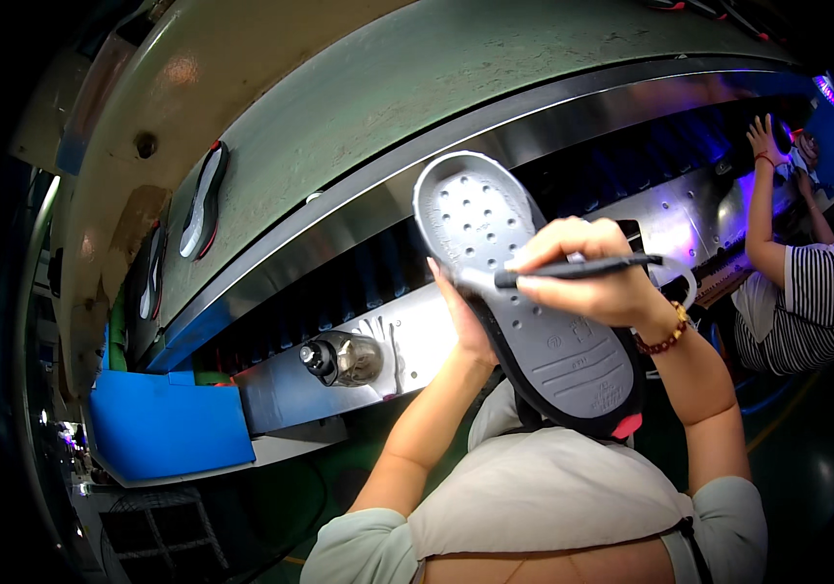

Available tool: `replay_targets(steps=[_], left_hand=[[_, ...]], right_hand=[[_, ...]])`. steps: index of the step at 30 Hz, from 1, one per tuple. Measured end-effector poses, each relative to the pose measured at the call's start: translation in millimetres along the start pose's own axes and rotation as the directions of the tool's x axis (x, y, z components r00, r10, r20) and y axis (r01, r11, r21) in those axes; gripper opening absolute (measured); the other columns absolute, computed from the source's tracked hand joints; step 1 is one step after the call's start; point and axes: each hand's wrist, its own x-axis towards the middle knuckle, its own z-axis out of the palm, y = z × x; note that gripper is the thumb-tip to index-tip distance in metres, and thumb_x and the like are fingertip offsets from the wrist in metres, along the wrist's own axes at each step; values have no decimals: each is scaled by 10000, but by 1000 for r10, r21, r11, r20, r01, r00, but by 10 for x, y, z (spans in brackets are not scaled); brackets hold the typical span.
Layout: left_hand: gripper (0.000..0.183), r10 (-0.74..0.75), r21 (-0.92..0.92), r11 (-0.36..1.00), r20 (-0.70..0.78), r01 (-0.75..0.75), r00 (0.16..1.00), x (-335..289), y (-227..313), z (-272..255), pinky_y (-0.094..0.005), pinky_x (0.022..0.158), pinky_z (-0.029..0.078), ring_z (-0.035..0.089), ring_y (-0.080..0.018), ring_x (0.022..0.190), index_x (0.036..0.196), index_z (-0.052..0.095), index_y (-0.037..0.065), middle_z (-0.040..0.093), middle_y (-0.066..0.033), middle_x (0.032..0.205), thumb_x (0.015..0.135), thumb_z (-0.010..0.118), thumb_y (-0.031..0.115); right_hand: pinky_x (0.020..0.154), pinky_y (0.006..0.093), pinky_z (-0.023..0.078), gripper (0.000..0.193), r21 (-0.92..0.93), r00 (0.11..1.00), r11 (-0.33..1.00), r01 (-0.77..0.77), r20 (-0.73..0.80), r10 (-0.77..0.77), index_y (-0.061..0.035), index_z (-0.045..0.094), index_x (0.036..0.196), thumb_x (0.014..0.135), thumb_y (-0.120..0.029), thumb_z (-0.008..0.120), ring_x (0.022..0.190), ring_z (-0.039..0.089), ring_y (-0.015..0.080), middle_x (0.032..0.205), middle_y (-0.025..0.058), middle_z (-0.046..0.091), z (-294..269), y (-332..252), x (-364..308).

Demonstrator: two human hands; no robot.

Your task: The person repeatedly picks up shoe soles from a conveyor belt and uses a brush to apply a liquid substance to the bottom surface. They rotate each sole to cover different areas, then place it back on the belt. Another worker is visible in the background performing a similar task.

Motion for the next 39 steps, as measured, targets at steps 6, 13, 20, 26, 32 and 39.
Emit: replay_targets(steps=[6, 13, 20, 26, 32, 39], left_hand=[[816, 5, -315, 943, 342, 110, 940, 63, 19, -63, -383, 946, 347, 419, -236, 1123, 1298, 296, 105, 394, -103, 1262, 765, 194, 715], [864, 140, 137, 981, 4, -140, 990, 151, 115, -147, -449, 938, 356, 454, -361, 1074, 1294, 281, 71, 409, -190, 1235, 744, 184, 731], [831, 275, 196, 941, 38, -277, 961, 239, 204, -63, -427, 928, 365, 450, -309, 1079, 1289, 284, 71, 425, -147, 1220, 766, 178, 709], [757, 348, 167, 920, 65, -354, 935, 273, 316, -9, -362, 953, 324, 408, -243, 1113, 1303, 274, 93, 390, -94, 1253, 811, 177, 659], [736, 454, 189, 867, 85, -462, 887, 309, 477, 45, -425, 939, 364, 436, -291, 1115, 1317, 249, 105, 384, -123, 1275, 821, 150, 640], [674, 478, 247, 837, 106, -489, 872, 273, 549, 167, -331, 965, 319, 395, -220, 1135, 1302, 288, 95, 365, -50, 1288, 855, 203, 591]], right_hand=[[584, 184, 460, 130, 245, 990, 963, -115, -57, 132, 10, 640, 829, 703, -20, 644, 658, 585, 77, 747, 79, 639, -160, -30, -11], [606, 212, 455, 132, 200, 985, 980, 17, 164, -50, 4, 642, 804, 676, -20, 661, 679, 585, 108, 766, 83, 636, -158, -25, -209], [666, 228, 470, 125, 171, 982, 985, 24, 183, -56, 11, 632, 796, 676, -1, 661, 738, 601, 127, 807, 90, 640, -210, 4, -249], [657, 238, 481, 140, 191, 990, 974, -120, 102, 101, 20, 617, 828, 695, -7, 649, 718, 609, 136, 793, 94, 641, -285, 17, -305], [717, 259, 468, 136, 440, 979, 877, -192, 145, 141, 20, 614, 812, 679, 19, 645, 772, 600, 156, 841, 109, 629, -357, -52, -423], [740, 290, 462, 118, 383, 948, 898, -216, 302, 99, 14, 605, 783, 674, 23, 648, 815, 594, 189, 866, 130, 624, -452, -62, -540]])
